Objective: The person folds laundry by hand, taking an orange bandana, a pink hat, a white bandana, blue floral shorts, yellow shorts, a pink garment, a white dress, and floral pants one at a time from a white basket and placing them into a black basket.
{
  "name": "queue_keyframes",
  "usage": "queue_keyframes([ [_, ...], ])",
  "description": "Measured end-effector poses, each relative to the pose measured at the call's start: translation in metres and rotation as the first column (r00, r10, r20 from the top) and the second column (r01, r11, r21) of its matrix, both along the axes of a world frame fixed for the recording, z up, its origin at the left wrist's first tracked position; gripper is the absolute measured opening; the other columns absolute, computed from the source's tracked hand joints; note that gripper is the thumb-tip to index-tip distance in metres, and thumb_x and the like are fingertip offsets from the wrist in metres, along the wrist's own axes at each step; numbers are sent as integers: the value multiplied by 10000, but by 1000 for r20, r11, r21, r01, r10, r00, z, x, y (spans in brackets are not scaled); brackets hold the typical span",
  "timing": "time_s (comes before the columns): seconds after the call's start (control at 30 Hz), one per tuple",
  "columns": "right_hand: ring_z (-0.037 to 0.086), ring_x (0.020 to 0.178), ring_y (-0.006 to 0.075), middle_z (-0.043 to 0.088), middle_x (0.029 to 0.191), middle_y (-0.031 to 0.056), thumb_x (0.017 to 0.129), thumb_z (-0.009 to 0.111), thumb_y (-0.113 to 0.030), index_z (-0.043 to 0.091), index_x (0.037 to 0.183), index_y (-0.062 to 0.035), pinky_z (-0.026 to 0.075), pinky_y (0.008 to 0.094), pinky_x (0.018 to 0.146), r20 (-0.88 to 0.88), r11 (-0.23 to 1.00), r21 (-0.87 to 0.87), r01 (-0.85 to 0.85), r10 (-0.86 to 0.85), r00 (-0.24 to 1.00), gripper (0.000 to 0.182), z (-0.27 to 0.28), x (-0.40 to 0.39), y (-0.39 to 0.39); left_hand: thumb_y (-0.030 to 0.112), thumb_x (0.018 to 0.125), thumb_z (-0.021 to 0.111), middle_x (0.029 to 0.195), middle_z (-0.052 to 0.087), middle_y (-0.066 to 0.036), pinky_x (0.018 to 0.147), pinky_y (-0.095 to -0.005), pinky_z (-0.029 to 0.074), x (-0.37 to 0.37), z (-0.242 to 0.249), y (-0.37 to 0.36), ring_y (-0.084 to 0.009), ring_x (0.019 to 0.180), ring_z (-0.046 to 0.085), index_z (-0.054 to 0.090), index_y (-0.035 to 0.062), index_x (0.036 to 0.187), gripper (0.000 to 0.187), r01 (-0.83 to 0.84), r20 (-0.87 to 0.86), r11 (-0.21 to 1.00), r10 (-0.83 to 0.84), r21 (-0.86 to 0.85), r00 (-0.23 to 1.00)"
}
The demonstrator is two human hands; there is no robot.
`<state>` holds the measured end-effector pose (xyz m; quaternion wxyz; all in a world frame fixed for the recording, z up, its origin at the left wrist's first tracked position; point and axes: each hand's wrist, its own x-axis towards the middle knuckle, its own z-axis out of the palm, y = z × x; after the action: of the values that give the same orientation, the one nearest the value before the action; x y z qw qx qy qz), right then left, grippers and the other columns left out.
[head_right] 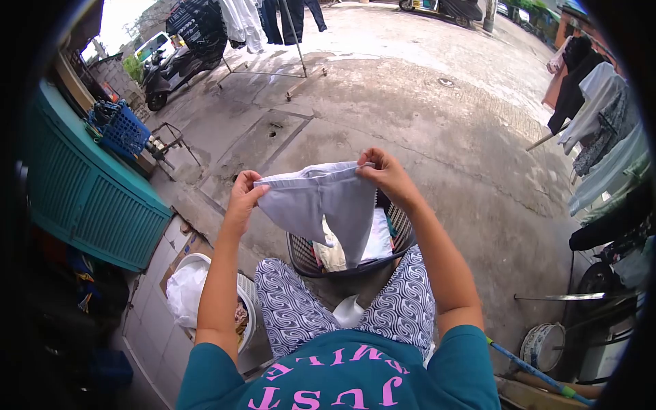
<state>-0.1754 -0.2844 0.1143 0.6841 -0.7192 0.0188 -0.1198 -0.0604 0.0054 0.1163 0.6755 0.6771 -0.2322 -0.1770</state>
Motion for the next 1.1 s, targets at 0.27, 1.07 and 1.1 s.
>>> queue_keyframes([
  [0.27, 552, 688, 104, 566, 844, 68, 803, 553, -109, 547, 940, 18, 482, 239, 540, 83, 999, 36, -16, 13, 996, 187, 62, 9, 85, 48, 801, 578, 901, 481, -19, 630, -196, 407, -58, 36, -70, -54, 753, 459, 443, 42, 1012, 251, -293, 261, 940, 331, -176, 907],
  [1.07, 461, 663, 104, 483, 687, -2, 553, 798, -238, 520, 773, -41, 382, 259, 604, 189, 567, -789, -237, 591, 784, 405, 187, -8, 63, -88, 708, 607, 1079, 475, -147, 765, -326, 448, -89, -34, -41, -219, 954, 545, 341, 95, 938, 397, 116, 578, 922, 131, -370, 805],
  [1.1, 448, 680, 86, 474, 701, -7, 533, 801, -255, 505, 764, -44, 375, 248, 616, 148, 566, -790, -236, 549, 823, 431, 196, -14, 65, -88, 708, 607, 1079, 475, -147, 765, -326, 448, -92, -38, -39, -219, 954, 545, 341, 95, 938, 397, 113, 575, 921, 135, -374, 807],
])
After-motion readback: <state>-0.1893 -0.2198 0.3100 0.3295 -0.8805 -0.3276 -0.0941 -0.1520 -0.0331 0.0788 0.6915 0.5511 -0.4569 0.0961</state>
